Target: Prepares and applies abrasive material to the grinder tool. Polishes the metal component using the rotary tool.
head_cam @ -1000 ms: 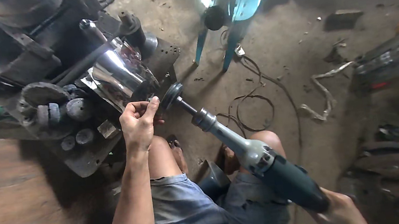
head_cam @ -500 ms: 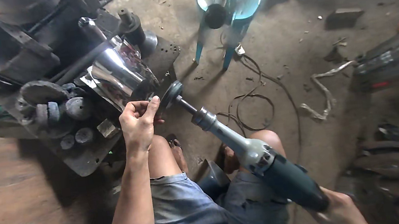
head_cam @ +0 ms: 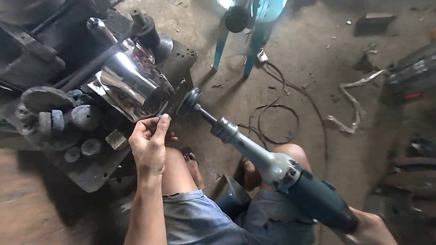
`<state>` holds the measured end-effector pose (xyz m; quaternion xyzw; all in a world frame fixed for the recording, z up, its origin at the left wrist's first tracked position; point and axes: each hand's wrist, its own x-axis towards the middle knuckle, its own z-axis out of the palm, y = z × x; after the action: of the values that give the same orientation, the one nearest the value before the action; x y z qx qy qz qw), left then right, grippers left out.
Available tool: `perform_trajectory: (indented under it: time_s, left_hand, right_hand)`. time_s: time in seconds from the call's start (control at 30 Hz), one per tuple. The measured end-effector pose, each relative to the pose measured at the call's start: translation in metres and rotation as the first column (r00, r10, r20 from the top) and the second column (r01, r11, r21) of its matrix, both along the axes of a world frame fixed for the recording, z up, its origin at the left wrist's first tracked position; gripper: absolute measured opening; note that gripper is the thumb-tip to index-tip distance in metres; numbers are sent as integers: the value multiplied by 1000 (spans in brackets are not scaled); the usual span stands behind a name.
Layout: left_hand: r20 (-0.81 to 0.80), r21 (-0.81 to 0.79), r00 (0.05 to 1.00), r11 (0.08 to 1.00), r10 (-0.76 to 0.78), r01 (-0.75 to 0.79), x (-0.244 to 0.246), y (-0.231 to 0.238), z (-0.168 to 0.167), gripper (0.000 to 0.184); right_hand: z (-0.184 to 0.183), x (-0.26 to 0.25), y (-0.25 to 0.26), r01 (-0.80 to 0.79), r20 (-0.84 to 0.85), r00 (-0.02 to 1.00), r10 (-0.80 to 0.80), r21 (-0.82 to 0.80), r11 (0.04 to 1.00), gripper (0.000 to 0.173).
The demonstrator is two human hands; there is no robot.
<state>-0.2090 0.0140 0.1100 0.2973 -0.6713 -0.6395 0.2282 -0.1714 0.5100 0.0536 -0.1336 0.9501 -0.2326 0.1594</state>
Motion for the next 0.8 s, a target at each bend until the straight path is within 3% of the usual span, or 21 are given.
perform_trajectory:
  time_s: [0.8]
  left_hand:
    - [-1,-39,1000,999,-1,1,-4,8,5,25]
  right_hand:
    - [3,3,-4,14,-13,1000,-14,2,1000,41]
